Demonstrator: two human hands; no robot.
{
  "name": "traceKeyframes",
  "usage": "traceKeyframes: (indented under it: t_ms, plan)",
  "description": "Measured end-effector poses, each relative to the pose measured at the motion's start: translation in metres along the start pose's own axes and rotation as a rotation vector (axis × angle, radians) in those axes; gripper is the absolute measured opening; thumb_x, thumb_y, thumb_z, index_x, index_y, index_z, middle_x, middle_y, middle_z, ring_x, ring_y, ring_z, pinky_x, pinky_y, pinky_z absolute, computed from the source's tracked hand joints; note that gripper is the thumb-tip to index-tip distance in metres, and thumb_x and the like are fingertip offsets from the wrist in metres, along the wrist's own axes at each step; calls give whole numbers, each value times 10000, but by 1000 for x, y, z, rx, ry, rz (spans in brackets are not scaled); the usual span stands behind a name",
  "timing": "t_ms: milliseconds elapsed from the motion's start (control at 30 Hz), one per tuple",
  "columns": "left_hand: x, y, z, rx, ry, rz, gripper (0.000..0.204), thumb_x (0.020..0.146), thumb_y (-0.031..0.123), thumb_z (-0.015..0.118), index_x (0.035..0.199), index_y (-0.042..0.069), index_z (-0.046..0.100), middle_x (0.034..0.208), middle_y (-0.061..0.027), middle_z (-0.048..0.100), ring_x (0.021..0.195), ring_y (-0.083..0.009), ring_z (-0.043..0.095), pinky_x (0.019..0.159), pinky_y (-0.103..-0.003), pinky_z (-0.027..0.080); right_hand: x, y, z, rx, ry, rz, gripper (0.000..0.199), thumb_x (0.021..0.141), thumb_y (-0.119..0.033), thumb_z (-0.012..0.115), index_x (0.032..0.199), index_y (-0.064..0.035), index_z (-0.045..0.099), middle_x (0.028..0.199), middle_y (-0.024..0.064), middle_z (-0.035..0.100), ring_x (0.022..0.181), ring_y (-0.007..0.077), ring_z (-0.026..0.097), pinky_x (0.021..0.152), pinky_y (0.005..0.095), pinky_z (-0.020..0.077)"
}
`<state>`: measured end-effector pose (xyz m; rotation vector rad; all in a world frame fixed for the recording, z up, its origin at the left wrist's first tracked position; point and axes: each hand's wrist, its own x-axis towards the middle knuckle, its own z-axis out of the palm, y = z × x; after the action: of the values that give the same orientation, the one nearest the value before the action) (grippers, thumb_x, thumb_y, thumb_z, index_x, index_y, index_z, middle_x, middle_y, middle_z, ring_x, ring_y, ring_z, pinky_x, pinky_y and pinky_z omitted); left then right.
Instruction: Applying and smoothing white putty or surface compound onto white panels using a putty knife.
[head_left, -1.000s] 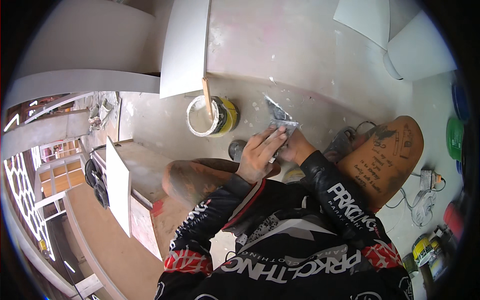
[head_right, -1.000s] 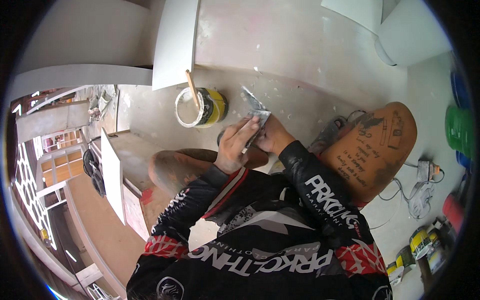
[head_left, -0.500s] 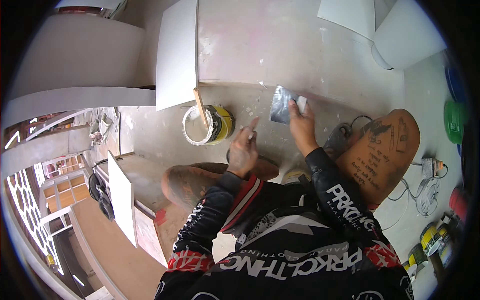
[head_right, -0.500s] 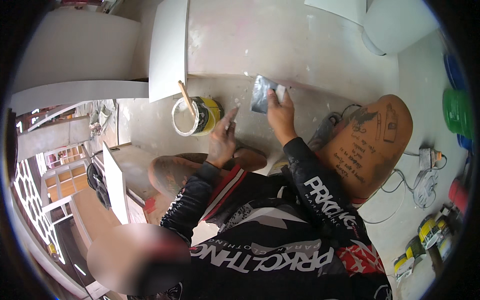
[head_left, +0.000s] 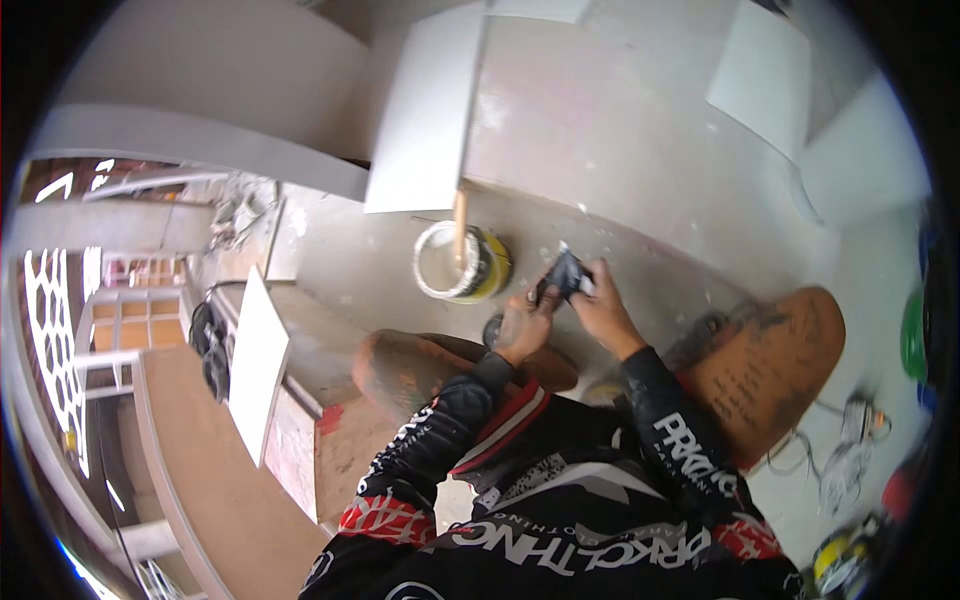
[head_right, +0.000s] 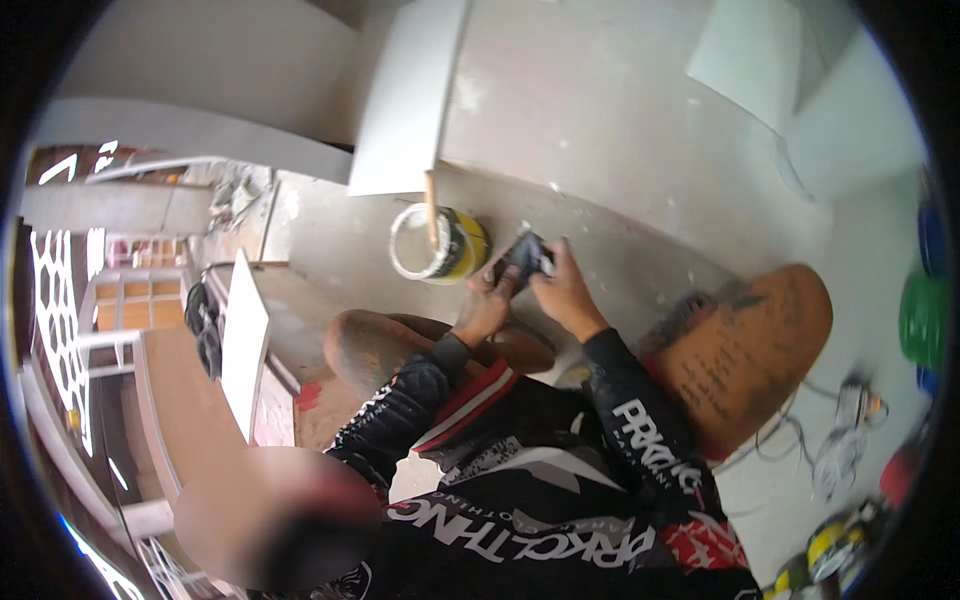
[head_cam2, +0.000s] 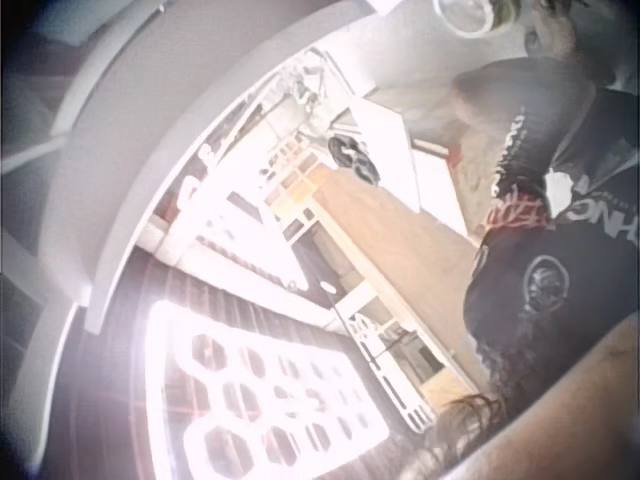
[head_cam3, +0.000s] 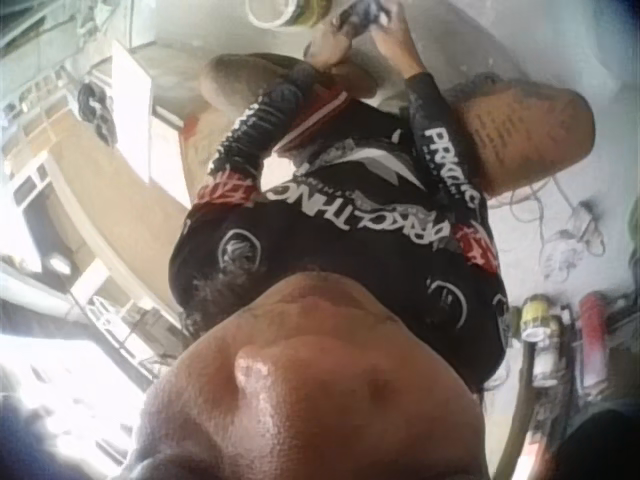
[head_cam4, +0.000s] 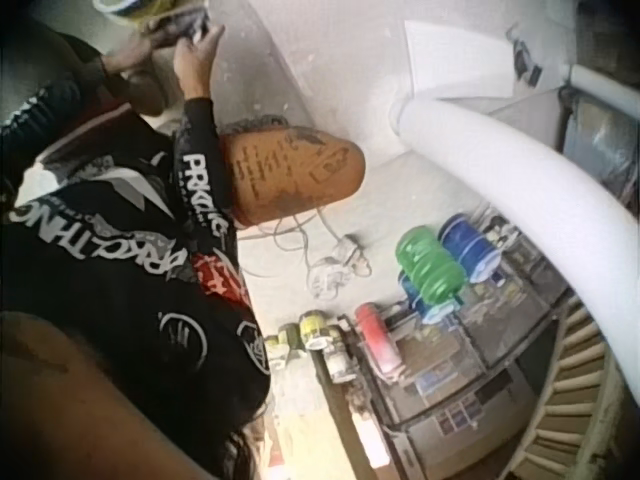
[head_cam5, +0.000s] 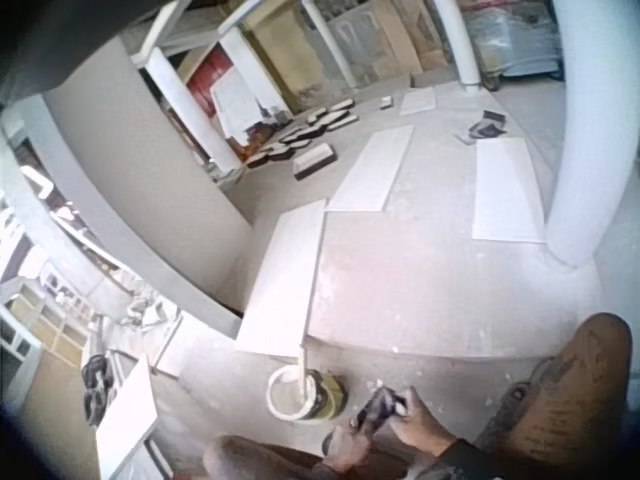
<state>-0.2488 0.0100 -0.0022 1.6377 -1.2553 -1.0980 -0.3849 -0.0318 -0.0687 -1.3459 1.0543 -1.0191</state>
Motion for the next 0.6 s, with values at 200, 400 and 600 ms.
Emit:
traceKeyframes:
  t_ms: [200,400,600]
  plan:
    - [-8,37,2,272,-73,80,473,935,148,557,1402,155,484,764,-267,573,641,-360,614,600,-426,471,24,-37,-29,713,-237,385,745,671,27,476,1386,-151,375,1074,49,545,879,142,519,754,248,438]
    - [-12,18,14,148,22,244,518,889,-20,531,1382,139,507,935,-281,633,724,-366,656,702,-365,518,29,-9,-16,722,-318,438,695,635,-41,414,1321,58,477,1280,100,552,1136,205,520,1005,280,372]
    - [-3,6,20,240,90,195,636,804,15,551,1410,188,464,981,-290,627,842,-450,636,729,-458,521,24,7,2,647,-242,513,740,622,-37,400,1353,76,444,1355,134,510,1243,238,484,1089,321,318]
